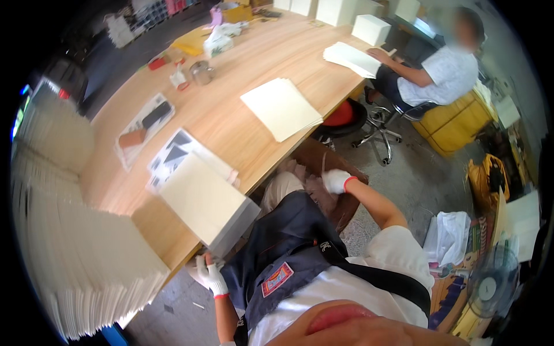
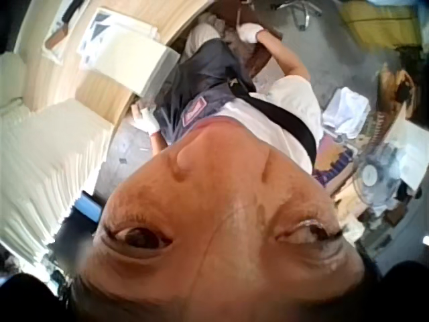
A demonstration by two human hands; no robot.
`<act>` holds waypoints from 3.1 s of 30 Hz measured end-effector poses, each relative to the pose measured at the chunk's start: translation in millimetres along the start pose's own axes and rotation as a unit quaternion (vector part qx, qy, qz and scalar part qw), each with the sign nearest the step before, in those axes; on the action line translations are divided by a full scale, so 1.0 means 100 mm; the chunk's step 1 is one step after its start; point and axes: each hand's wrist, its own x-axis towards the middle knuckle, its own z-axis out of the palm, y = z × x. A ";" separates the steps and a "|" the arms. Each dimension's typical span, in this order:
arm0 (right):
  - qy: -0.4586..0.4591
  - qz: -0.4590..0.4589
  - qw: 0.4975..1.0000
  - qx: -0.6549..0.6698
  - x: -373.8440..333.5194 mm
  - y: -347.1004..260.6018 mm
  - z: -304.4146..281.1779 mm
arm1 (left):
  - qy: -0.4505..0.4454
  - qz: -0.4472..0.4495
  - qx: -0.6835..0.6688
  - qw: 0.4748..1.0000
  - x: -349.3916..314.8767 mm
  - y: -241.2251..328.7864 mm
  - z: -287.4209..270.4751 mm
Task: The person repeatedly picks up a single sheet of paper from a large stack on the left and places it onto a growing stack on the right side of the table. The person wears white gloves and a branded apron while performing this repetitive sorting task.
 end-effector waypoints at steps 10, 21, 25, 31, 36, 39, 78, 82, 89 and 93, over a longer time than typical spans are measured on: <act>0.506 -0.328 0.782 0.160 0.22 -1.48 -1.41 | -0.039 0.554 0.387 0.736 0.38 0.45 0.14; 0.439 -0.270 0.768 0.380 0.51 -2.07 -1.04 | 0.052 0.278 0.258 0.924 0.07 0.22 0.10; 0.333 -0.103 0.768 0.537 0.45 -2.33 -1.05 | 0.171 0.076 -0.029 0.982 0.14 0.01 0.33; 0.354 -0.038 0.751 0.556 0.39 -2.23 -1.10 | 0.205 -0.001 -0.293 0.934 0.16 0.14 0.51; 0.498 -0.190 0.710 0.461 0.24 -2.45 -1.27 | 0.144 -0.103 -0.346 0.922 0.20 -0.21 0.17; 0.418 -0.396 0.674 0.462 -0.04 -2.75 -1.37 | 0.079 -0.057 -0.220 0.971 -0.01 0.54 0.36; 0.118 -0.584 0.549 0.586 -0.63 -4.24 -6.18 | 0.306 0.276 0.365 0.835 0.37 4.06 -4.07; 0.101 -0.544 0.535 0.639 -0.24 -3.90 -5.53 | 0.440 0.334 0.071 0.830 -0.02 3.60 -3.15; 0.073 -0.268 0.588 0.760 0.39 -2.45 -2.91 | 0.390 0.521 0.105 0.752 -0.16 0.95 -2.45; 0.198 0.069 0.472 0.856 0.77 -1.48 -1.45 | 0.316 0.250 0.070 0.913 -0.64 -0.10 -1.31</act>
